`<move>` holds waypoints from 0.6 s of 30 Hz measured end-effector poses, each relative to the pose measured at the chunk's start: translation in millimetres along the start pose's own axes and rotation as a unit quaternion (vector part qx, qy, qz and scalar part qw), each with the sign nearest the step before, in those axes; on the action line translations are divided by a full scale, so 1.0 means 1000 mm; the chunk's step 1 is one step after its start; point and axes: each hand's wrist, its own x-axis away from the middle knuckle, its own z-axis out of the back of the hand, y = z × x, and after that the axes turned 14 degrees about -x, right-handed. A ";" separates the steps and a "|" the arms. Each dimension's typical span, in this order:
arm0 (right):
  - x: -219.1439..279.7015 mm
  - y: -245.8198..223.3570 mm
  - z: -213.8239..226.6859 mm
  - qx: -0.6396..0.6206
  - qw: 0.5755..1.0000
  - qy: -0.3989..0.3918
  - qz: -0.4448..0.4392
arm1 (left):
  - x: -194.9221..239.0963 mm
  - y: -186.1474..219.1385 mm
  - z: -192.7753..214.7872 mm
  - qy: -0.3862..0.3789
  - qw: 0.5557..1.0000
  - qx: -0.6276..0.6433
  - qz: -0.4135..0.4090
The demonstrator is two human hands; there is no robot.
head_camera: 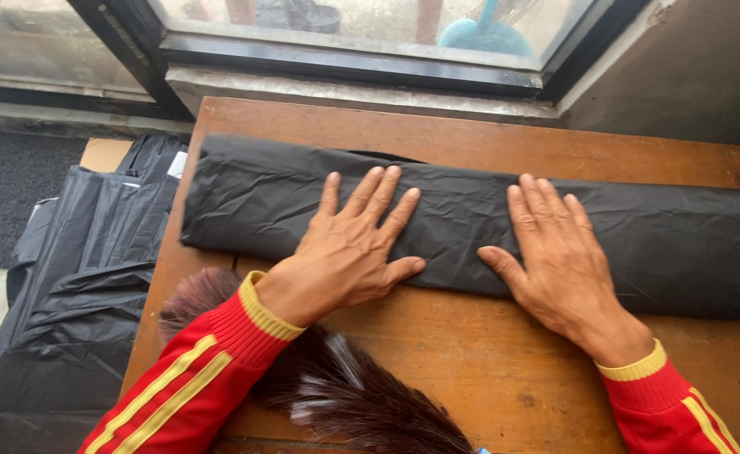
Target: The person folds a long piece of black fabric on a wooden table, smoothing it with their hands. They use a feather duster to brush the fabric surface during the folding process and continue to fold the item into a compact rectangular shape.
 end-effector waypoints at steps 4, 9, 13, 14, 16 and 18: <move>-0.002 -0.019 0.005 -0.014 0.999 0.025 0.036 | 0.003 -0.007 0.015 -0.114 0.993 0.007 -0.011; 0.001 -0.057 0.029 -0.059 0.992 0.073 0.082 | -0.001 -0.017 0.026 -0.170 0.985 0.009 -0.013; 0.031 -0.092 0.032 -0.192 0.962 -0.122 0.149 | -0.001 -0.025 0.030 -0.197 0.980 0.016 -0.016; 0.041 -0.096 0.027 -0.204 0.931 -0.242 0.185 | -0.001 -0.027 0.031 -0.198 0.980 0.023 -0.018; 0.056 -0.102 0.010 -0.157 0.939 -0.231 0.202 | 0.000 -0.031 0.031 -0.187 0.982 0.025 -0.020; 0.064 -0.106 -0.001 -0.107 0.944 -0.219 0.221 | 0.003 -0.036 0.030 -0.173 0.984 0.027 -0.020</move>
